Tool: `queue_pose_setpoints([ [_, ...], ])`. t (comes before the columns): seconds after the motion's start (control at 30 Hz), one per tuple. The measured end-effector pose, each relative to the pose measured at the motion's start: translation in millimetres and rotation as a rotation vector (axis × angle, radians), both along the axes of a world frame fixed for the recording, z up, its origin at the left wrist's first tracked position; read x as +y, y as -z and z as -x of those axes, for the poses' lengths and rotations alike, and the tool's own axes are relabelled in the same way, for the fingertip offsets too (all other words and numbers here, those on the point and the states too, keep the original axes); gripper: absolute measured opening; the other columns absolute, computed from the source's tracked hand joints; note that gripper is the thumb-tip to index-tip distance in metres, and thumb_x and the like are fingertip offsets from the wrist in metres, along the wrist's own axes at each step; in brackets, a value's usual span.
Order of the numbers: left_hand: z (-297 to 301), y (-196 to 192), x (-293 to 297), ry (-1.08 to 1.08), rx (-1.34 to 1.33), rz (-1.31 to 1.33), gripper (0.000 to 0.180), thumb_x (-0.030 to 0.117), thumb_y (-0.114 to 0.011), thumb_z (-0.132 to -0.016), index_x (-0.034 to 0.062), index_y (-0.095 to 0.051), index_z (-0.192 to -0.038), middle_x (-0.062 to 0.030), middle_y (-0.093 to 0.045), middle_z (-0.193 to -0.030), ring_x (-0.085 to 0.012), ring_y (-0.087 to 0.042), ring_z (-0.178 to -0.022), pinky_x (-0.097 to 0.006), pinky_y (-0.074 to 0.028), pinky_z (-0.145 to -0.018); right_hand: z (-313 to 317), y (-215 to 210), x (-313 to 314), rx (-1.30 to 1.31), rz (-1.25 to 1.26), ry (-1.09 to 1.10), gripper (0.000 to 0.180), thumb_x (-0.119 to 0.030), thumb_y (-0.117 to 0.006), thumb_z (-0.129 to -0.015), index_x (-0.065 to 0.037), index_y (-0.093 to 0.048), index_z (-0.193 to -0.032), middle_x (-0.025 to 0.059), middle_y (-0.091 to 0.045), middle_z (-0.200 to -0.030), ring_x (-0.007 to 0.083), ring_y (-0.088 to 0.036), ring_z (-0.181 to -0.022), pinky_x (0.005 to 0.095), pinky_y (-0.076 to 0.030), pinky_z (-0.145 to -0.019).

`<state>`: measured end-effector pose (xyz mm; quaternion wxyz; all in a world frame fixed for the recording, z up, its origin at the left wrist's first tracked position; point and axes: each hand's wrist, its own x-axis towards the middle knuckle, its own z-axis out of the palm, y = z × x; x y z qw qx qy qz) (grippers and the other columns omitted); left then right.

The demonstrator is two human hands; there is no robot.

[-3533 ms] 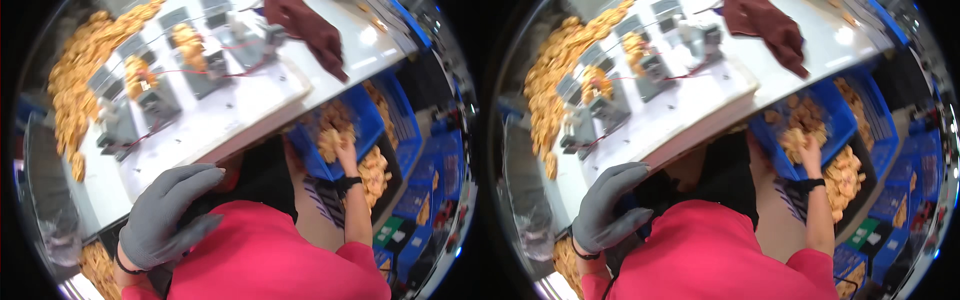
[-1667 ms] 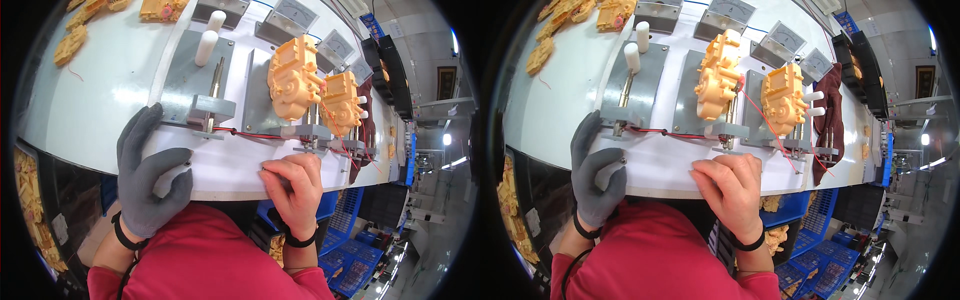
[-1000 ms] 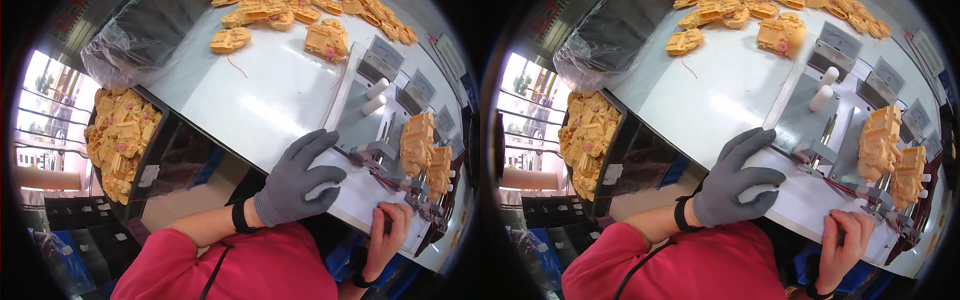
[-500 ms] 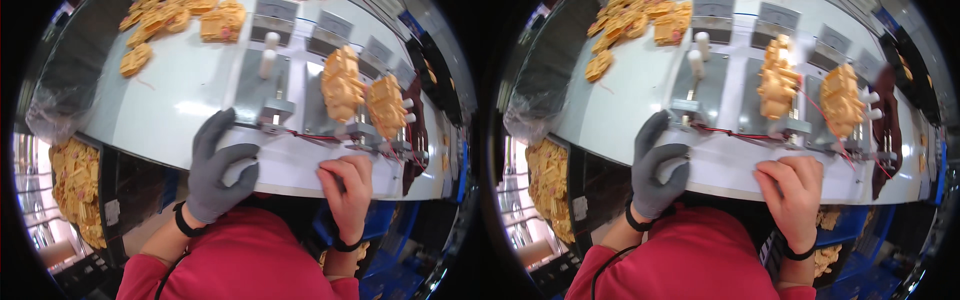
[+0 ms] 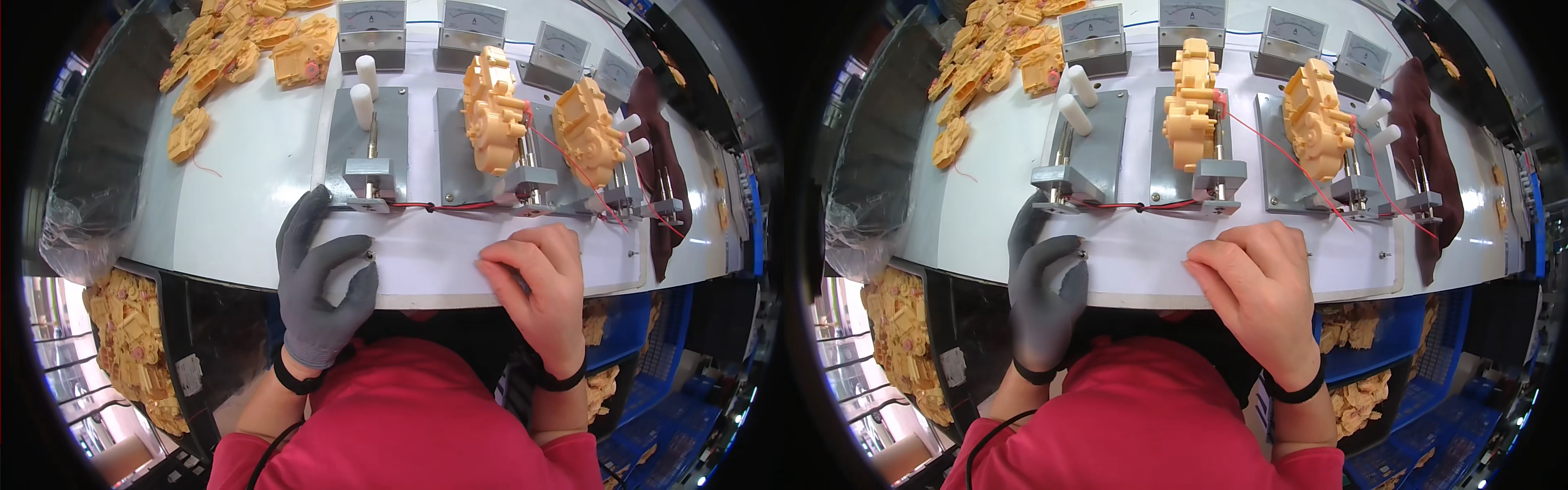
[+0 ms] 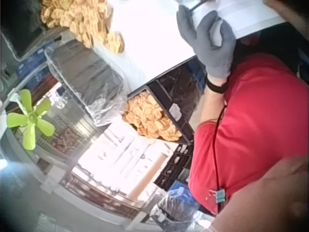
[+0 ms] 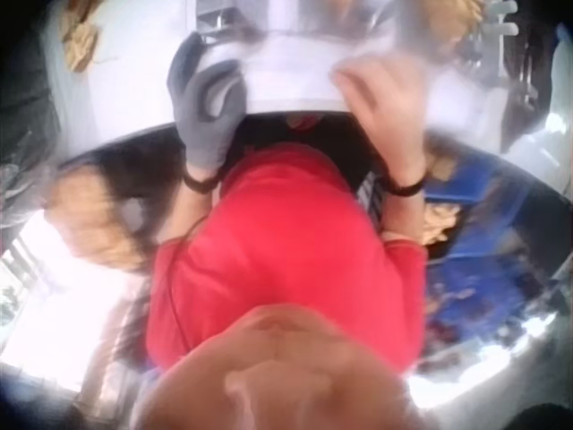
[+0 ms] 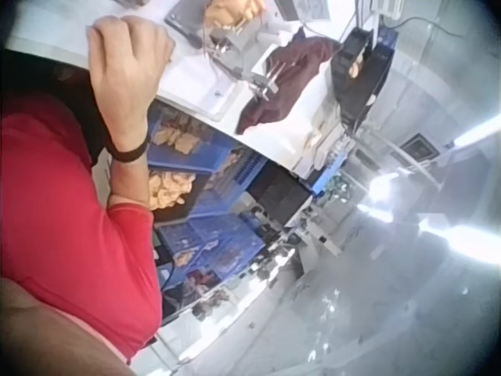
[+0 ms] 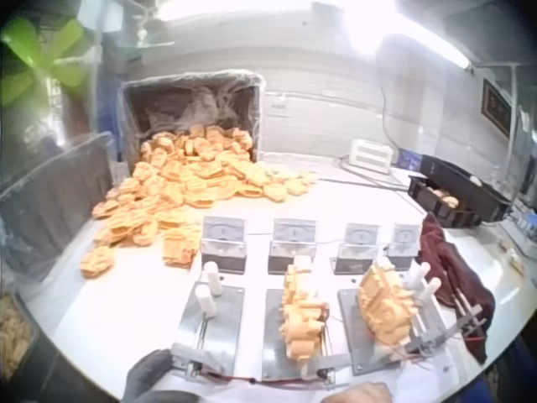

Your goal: The person repeatedly picks up yellow plastic components from a pile, places them into a multi-station testing fixture, and removes them after a brief interval. The person handles the parts one at a time and cycles through the stations, with no visible final destination for the tested items shown.

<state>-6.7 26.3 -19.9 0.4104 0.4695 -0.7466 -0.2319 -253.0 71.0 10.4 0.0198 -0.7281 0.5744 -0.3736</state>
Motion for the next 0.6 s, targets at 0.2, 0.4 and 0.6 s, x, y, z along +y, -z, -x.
queue_pose_setpoints([
  [0.2, 0.3, -0.1, -0.3, 0.015, -0.029, 0.025, 0.029, -0.001, -0.067, -0.075, 0.0001, -0.067, -0.104, -0.0244, -0.048, -0.142, -0.0371, -0.048, -0.134, -0.038, -0.036, -0.109, 1.6, 1.9, -0.7, 0.029, 0.018, -0.020, 0.019, -0.008, -0.082, -0.073, -0.011, -0.069, -0.087, 0.0005, -0.062, -0.084, 0.0220, -0.057, -0.079, 0.0353, -0.040, -0.073],
  [0.4, -0.2, 1.9, -0.5, 0.001, 0.031, -0.040, 0.030, 0.006, -0.072, -0.073, 0.0073, -0.071, -0.103, -0.0243, -0.047, -0.144, -0.0402, -0.043, -0.137, -0.047, -0.035, -0.114, 0.5, 2.7, -2.4, 0.029, 0.044, -0.040, 0.020, -0.005, -0.082, -0.071, -0.009, -0.068, -0.086, 0.0016, -0.060, -0.082, 0.0232, -0.056, -0.078, 0.0359, -0.041, -0.072],
  [0.6, 0.1, 1.4, -0.6, 0.021, -0.010, 0.026, 0.028, 0.000, -0.067, -0.076, 0.0001, -0.067, -0.104, -0.0236, -0.048, -0.142, -0.0361, -0.049, -0.133, -0.038, -0.037, -0.108, 0.5, 3.4, -2.1, 0.039, 0.057, -0.052, 0.021, -0.004, -0.082, -0.070, -0.009, -0.068, -0.085, 0.0020, -0.059, -0.080, 0.0234, -0.054, -0.076, 0.0357, -0.041, -0.071],
])
